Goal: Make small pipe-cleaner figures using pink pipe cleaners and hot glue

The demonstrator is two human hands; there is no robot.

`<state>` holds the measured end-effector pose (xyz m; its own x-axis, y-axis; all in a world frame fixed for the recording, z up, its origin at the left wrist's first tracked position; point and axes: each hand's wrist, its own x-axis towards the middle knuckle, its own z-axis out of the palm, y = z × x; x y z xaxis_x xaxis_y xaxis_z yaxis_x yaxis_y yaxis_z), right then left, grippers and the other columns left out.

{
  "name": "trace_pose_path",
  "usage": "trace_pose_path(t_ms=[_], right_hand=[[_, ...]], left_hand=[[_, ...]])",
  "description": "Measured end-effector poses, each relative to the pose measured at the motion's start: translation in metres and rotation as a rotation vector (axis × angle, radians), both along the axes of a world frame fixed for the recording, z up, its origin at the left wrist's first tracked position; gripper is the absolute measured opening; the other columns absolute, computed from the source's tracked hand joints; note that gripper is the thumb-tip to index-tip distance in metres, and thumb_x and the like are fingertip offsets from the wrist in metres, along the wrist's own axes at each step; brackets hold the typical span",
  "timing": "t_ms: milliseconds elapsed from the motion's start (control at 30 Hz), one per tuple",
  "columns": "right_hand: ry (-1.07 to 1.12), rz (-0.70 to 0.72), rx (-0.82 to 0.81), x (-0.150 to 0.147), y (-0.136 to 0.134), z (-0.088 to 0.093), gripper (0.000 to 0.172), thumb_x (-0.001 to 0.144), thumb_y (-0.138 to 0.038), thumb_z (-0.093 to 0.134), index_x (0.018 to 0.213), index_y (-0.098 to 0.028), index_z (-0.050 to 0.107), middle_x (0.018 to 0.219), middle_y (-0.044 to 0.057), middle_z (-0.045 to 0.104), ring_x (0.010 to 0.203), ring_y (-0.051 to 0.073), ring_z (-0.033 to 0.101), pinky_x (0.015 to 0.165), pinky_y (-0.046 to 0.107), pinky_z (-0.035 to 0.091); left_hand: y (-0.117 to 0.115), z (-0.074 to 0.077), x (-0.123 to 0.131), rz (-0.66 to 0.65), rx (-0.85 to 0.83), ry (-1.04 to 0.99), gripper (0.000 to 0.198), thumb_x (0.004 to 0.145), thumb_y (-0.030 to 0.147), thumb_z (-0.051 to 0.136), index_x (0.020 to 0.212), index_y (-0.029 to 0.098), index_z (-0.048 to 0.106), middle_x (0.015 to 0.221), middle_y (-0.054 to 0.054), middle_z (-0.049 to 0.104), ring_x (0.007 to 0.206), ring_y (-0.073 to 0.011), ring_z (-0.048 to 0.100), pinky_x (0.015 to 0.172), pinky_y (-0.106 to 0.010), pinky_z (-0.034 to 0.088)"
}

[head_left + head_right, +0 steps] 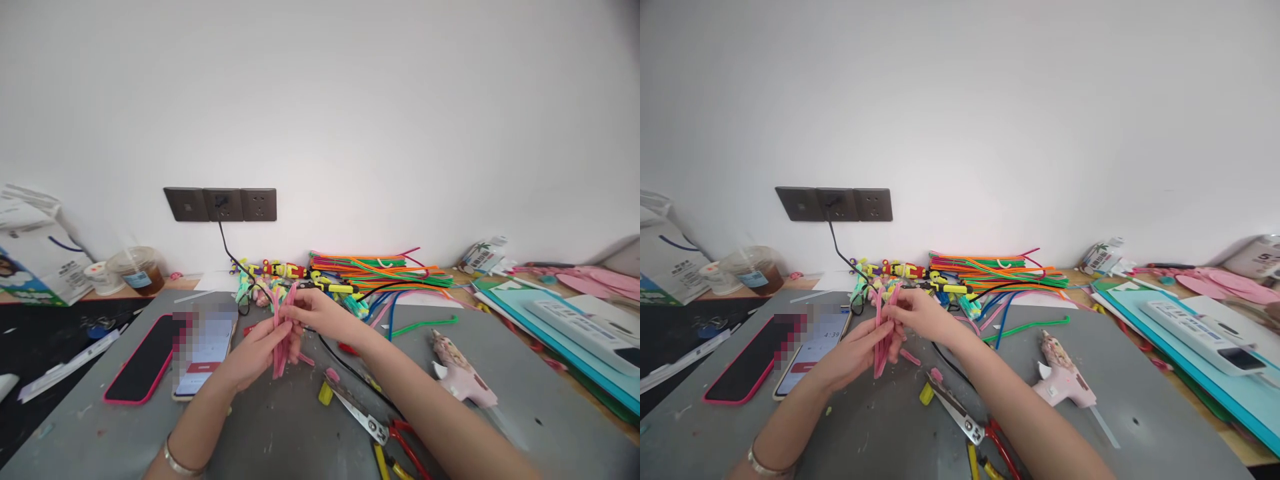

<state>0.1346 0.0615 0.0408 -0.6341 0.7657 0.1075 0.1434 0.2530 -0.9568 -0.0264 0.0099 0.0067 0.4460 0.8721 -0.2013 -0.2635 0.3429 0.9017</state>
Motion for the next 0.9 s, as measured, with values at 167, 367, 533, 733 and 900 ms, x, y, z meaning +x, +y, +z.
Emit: trace_pose_path(t_ms=[167, 367, 533, 733, 900], right_hand=[[-0.078, -0.283, 0.164, 0.008, -0.005, -0.006, 0.024, 0.096, -0.033, 0.042, 0.085, -0.020, 0.059, 0.065, -0.004, 0.048, 0.058, 0.014, 0.042, 0.056, 0.026, 0.035], [-0.324, -0.076, 0.181, 0.019, -0.021, -0.020, 0.027, 0.093, -0.018, 0.043, 0.091, -0.020, 0.070, 0.078, 0.001, 0.067, 0.065, 0.016, 0.055, 0.064, 0.027, 0.039], [-0.371, -0.230, 0.245, 0.026, -0.033, -0.014, 0.028, 0.098, -0.020, 0.038, 0.092, -0.021, 0.066, 0.084, 0.002, 0.069, 0.071, 0.017, 0.057, 0.064, 0.026, 0.039], [-0.459, -0.147, 0.222, 0.035, -0.039, -0.009, 0.026, 0.093, -0.016, 0.044, 0.088, -0.021, 0.070, 0.075, 0.002, 0.067, 0.065, 0.017, 0.055, 0.062, 0.025, 0.037], [-0.263, -0.244, 0.262, 0.033, -0.047, 0.005, 0.029, 0.101, -0.025, 0.038, 0.108, -0.022, 0.066, 0.067, -0.004, 0.049, 0.057, 0.013, 0.039, 0.055, 0.024, 0.029]], left_hand=[[0.009, 0.005, -0.010, 0.247, -0.013, -0.114, 0.043, 0.074, 0.048, 0.082, 0.083, 0.017, 0.054, 0.055, 0.012, 0.034, 0.042, -0.0014, 0.022, 0.040, -0.013, 0.023], [0.014, 0.012, -0.012, 0.396, 0.004, -0.200, 0.053, 0.068, 0.051, 0.085, 0.069, 0.018, 0.044, 0.052, 0.013, 0.033, 0.040, -0.0014, 0.021, 0.039, -0.014, 0.027], [0.010, 0.012, -0.006, 0.354, 0.005, -0.169, 0.055, 0.073, 0.055, 0.080, 0.065, 0.018, 0.039, 0.053, 0.011, 0.037, 0.042, -0.0025, 0.026, 0.041, -0.015, 0.032], [0.010, 0.008, -0.006, 0.330, 0.018, -0.186, 0.049, 0.079, 0.054, 0.075, 0.067, 0.018, 0.044, 0.054, 0.009, 0.041, 0.044, -0.0041, 0.030, 0.043, -0.017, 0.035], [0.009, 0.004, -0.003, 0.252, -0.016, -0.155, 0.044, 0.079, 0.051, 0.076, 0.070, 0.017, 0.049, 0.053, 0.010, 0.039, 0.043, -0.0036, 0.027, 0.042, -0.016, 0.031]])
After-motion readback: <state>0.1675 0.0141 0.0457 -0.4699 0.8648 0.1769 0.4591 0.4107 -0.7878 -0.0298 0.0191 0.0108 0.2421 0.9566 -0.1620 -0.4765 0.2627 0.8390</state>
